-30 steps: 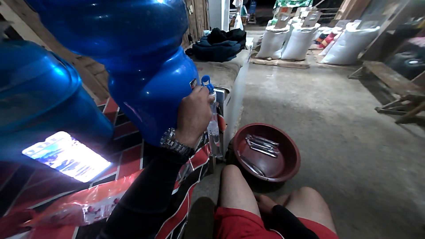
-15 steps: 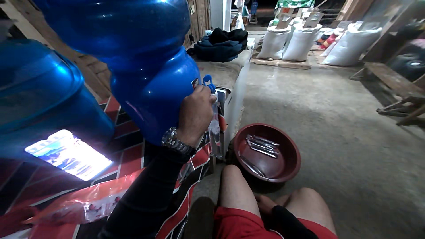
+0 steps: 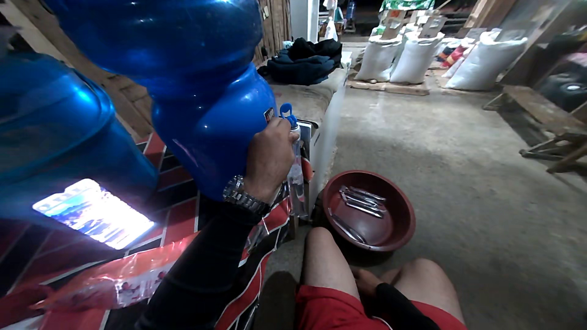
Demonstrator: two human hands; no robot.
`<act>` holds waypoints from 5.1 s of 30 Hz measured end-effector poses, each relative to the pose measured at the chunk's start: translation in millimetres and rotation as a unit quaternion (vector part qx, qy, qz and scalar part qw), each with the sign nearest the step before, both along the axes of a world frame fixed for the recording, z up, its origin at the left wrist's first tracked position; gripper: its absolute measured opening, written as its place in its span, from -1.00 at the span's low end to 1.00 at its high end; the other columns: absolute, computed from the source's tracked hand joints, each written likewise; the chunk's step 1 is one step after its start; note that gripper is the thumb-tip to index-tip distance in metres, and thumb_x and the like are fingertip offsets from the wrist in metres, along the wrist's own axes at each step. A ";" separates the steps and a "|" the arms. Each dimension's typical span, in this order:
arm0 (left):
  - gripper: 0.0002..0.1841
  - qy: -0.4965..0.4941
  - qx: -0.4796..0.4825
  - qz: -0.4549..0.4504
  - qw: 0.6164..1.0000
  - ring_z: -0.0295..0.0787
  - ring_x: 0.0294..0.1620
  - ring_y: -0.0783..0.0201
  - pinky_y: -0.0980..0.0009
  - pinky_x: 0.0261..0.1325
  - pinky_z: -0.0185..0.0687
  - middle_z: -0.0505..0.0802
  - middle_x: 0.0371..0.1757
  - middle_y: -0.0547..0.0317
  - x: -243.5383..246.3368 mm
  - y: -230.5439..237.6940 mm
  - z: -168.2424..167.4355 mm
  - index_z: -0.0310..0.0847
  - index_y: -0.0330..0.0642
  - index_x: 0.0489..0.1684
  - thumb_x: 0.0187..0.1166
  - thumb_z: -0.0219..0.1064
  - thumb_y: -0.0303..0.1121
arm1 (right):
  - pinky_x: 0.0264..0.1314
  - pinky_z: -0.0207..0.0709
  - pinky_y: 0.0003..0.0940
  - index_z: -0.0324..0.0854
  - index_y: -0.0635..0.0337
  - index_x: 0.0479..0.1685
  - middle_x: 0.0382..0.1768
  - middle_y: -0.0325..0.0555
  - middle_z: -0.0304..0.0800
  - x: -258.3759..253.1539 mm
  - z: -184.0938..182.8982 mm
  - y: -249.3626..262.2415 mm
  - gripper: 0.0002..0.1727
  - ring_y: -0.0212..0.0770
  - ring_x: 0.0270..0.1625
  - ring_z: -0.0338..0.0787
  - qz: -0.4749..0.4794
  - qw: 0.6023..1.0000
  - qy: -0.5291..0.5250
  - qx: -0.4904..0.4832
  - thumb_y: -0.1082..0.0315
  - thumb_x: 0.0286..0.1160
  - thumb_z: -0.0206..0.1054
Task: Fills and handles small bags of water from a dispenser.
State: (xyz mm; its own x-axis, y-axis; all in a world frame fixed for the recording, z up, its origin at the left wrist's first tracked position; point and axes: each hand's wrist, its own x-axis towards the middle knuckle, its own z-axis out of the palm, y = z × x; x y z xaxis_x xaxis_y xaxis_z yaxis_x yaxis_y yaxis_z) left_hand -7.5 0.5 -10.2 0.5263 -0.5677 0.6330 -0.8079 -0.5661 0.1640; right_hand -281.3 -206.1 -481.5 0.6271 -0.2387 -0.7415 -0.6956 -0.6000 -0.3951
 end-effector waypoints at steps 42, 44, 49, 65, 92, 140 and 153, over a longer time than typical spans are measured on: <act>-0.73 -0.001 0.015 -0.011 1.000 0.76 -0.33 -0.03 0.02 -0.34 0.69 0.73 -0.17 -0.06 -6.8 7.4 -1.2 0.62 -0.22 -0.25 0.74 0.30 -0.19 | 0.55 0.48 0.29 0.68 -0.13 0.45 0.32 0.04 0.81 1.2 9.0 0.7 -0.46 0.09 0.45 0.73 -0.006 1.000 0.003 0.011 -0.18 0.71 0.12; -0.74 -0.001 0.010 -0.012 1.000 0.77 -0.33 -0.04 0.01 -0.34 0.70 0.74 -0.17 -0.08 -9.8 8.7 -1.8 0.62 -0.22 -0.25 0.74 0.31 -0.20 | 0.56 0.47 0.29 0.68 -0.11 0.46 0.33 0.05 0.81 1.6 9.2 0.9 -0.45 0.09 0.46 0.73 -0.008 1.000 0.005 0.013 -0.17 0.71 0.12; -0.74 -0.005 0.008 -0.013 1.000 0.77 -0.32 -0.04 -0.01 -0.33 0.70 0.75 -0.16 -0.08 -9.3 9.3 -3.2 0.63 -0.22 -0.25 0.73 0.31 -0.21 | 0.57 0.46 0.28 0.67 -0.03 0.46 0.35 0.08 0.79 2.5 13.6 2.6 -0.45 0.11 0.47 0.72 -0.004 1.000 0.006 0.016 -0.13 0.74 0.11; -0.75 -0.015 0.009 -0.003 1.000 0.78 -0.26 -0.01 0.01 -0.28 0.70 0.76 -0.14 -0.03 1.4 -0.2 1.9 0.63 -0.20 -0.26 0.76 0.27 -0.22 | 0.55 0.47 0.29 0.66 -0.03 0.47 0.32 0.09 0.80 4.4 22.4 5.0 -0.48 0.12 0.45 0.73 -0.007 1.000 0.016 0.014 -0.10 0.73 0.14; -0.75 -0.003 0.027 -0.002 1.000 0.79 -0.24 -0.04 -0.02 -0.26 0.72 0.76 -0.12 -0.06 3.4 -1.9 5.0 0.64 -0.22 -0.19 0.77 0.26 -0.21 | 0.50 0.53 0.22 0.68 0.05 0.43 0.26 0.13 0.82 5.6 26.7 1.3 -0.50 0.11 0.35 0.79 -0.059 0.998 -0.007 0.029 -0.04 0.79 0.10; -0.79 -0.010 0.009 -0.037 0.999 0.84 -0.13 -0.14 -0.25 -0.03 0.67 0.86 -0.20 -0.15 15.5 5.2 5.3 0.79 -0.26 -0.18 0.70 0.33 -0.30 | 0.05 0.67 -0.10 0.89 0.03 -0.22 -0.22 -0.22 0.88 242.1 553.3 31.9 -0.86 -0.22 -0.08 0.81 0.242 0.752 -0.582 -0.195 0.20 0.38 0.58; -0.70 -0.012 0.031 -0.025 0.999 0.83 -0.15 -0.18 -0.28 -0.05 0.67 0.84 -0.20 -0.20 15.3 6.7 6.1 0.76 -0.29 -0.18 0.71 0.34 -0.19 | -0.28 0.67 -0.18 0.83 0.13 -0.17 -0.28 -0.16 0.80 248.4 585.4 43.7 -0.71 -0.23 -0.33 0.76 0.249 0.829 -0.441 -0.238 0.07 0.44 0.55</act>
